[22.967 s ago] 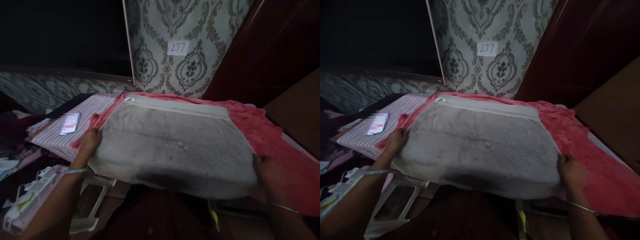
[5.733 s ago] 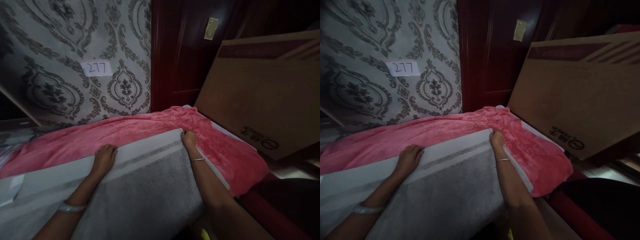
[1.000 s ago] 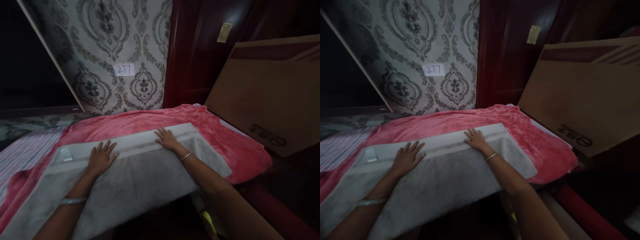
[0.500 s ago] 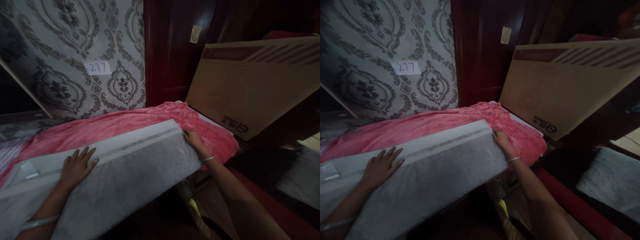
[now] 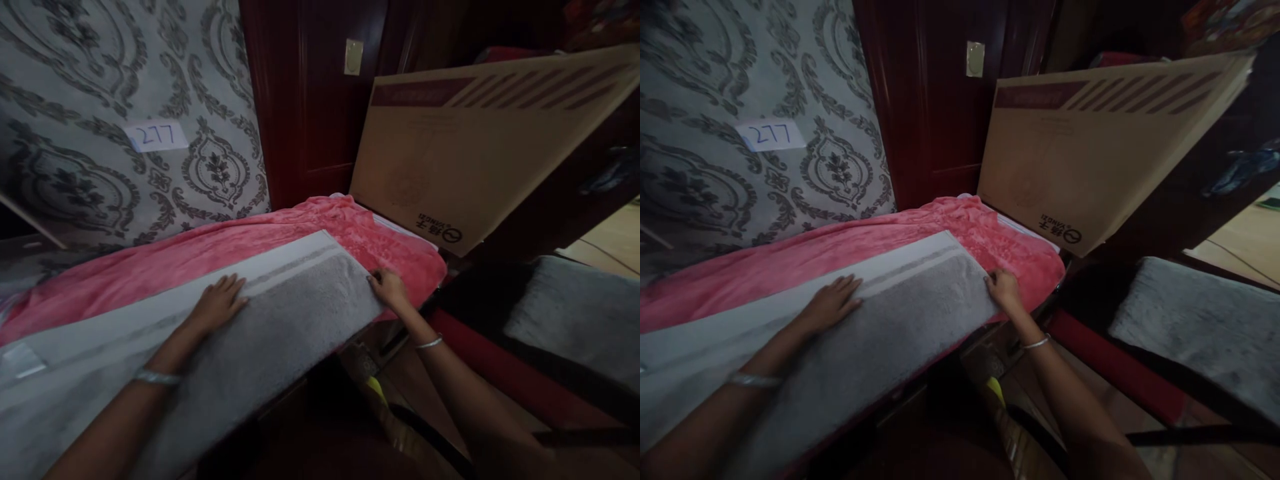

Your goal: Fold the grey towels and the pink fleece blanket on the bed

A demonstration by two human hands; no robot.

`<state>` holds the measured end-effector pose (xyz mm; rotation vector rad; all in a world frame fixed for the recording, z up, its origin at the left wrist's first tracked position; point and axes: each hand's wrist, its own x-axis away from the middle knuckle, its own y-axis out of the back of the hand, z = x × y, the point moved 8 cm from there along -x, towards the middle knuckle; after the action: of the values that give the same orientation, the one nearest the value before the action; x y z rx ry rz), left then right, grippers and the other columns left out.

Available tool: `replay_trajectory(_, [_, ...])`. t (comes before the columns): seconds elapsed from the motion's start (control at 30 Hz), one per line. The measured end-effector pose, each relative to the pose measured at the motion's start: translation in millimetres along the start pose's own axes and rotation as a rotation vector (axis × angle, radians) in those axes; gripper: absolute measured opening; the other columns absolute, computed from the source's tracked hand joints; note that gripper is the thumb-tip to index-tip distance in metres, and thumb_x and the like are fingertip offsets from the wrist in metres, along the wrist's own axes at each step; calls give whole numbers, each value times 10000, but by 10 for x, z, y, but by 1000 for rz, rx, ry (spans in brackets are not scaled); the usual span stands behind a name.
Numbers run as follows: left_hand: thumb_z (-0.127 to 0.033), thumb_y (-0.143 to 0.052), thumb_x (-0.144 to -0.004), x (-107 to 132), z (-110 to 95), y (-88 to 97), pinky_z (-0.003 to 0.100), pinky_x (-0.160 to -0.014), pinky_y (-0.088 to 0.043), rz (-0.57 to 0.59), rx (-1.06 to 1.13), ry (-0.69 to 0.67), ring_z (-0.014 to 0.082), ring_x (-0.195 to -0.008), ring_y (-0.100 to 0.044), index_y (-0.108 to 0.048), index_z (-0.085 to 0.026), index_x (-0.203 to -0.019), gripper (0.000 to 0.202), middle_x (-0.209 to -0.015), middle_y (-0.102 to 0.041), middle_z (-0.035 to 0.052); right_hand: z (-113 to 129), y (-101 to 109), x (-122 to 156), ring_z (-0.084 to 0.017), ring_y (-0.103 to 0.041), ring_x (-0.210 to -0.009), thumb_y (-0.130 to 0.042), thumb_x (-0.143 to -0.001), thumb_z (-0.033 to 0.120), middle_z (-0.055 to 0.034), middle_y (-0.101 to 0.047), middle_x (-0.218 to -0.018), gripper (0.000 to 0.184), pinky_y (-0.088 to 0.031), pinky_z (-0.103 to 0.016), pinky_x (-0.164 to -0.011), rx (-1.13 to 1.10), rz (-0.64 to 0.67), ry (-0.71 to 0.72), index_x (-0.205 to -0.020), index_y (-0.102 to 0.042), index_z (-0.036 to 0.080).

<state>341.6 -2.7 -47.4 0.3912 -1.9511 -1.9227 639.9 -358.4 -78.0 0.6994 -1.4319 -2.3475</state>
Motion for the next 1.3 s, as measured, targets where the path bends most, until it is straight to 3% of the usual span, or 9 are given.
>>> replay_trajectory(0.17, [-497, -392, -986, -596, -881, 7, 554, -1246, -174, 42, 37, -150, 311, -1567, -181, -324, -250, -1597, 662, -1687, -246, 98, -142, 24, 77, -252, -667, -896, -532, -910, 384, -141, -715, -941, 275, -505, -343, -782, -4, -29, -71, -881, -701, 169])
replay_trajectory(0.37, [-538, -380, -991, -1026, -1417, -20, 613, -1243, -124, -31, 79, -266, 322, -1575, -139, -304, -294, -1601, 661, -1698, -209, 77, -422, -14, 204, -216, -612, -659, -538, -797, 476, -51, -658, -695, 247, -475, -329, -631, -349, -4, -82, -740, -565, 237])
replay_trajectory(0.67, [-548, -343, -992, -1605, -1897, 10, 560, -1264, -121, 38, 73, -353, 288, -1577, -139, -254, -305, -1615, 675, -1702, -203, 43, -409, -81, 230, -174, -527, -581, -719, -611, 655, 30, -540, -610, 521, -445, -306, -554, -822, 76, -109, -875, -576, 229])
replay_trajectory(0.83, [-650, -358, -951, -1803, -2117, 22, 621, -1251, -88, 40, 83, -353, 351, -1578, -87, -247, -338, -1616, 742, -1714, -156, 21, -398, 148, 278, -164, -476, -624, -705, -716, 597, 38, -484, -664, 485, -398, -281, -571, -916, -4, -75, -1024, -613, 234])
replay_trajectory(0.93, [-699, -382, -922, -1824, -2163, 25, 701, -1214, -95, 26, 89, -346, 423, -1565, -67, -258, -369, -1609, 772, -1719, -131, 12, -455, 149, 307, -169, -489, -676, -692, -734, 607, 8, -537, -744, 441, -411, -283, -602, -907, -17, -53, -968, -622, 240])
replay_trajectory(1.13, [-687, -404, -925, -1799, -2170, 2, 732, -1192, -115, -22, 87, -373, 453, -1555, -82, -271, -362, -1607, 767, -1715, -165, 33, -657, -156, 382, -167, -512, -675, -652, -759, 608, 2, -590, -760, 409, -428, -282, -610, -873, 48, -73, -936, -649, 239])
replay_trajectory(1.23, [-684, -411, -926, -1802, -2163, -5, 729, -1195, -123, -47, 89, -373, 453, -1553, -97, -291, -353, -1602, 762, -1711, -186, 39, -682, -47, 355, -205, -573, -715, -600, -787, 544, -32, -640, -770, 326, -479, -329, -656, -716, -28, -52, -866, -674, 237])
replay_trajectory(1.3, [-687, -413, -925, -1797, -2170, -8, 729, -1195, -124, -60, 91, -381, 456, -1550, -106, -300, -345, -1600, 766, -1707, -200, 44, -522, 132, 265, -260, -634, -864, -546, -831, 477, -84, -700, -892, 298, -524, -404, -785, -559, -139, 8, -885, -711, 235])
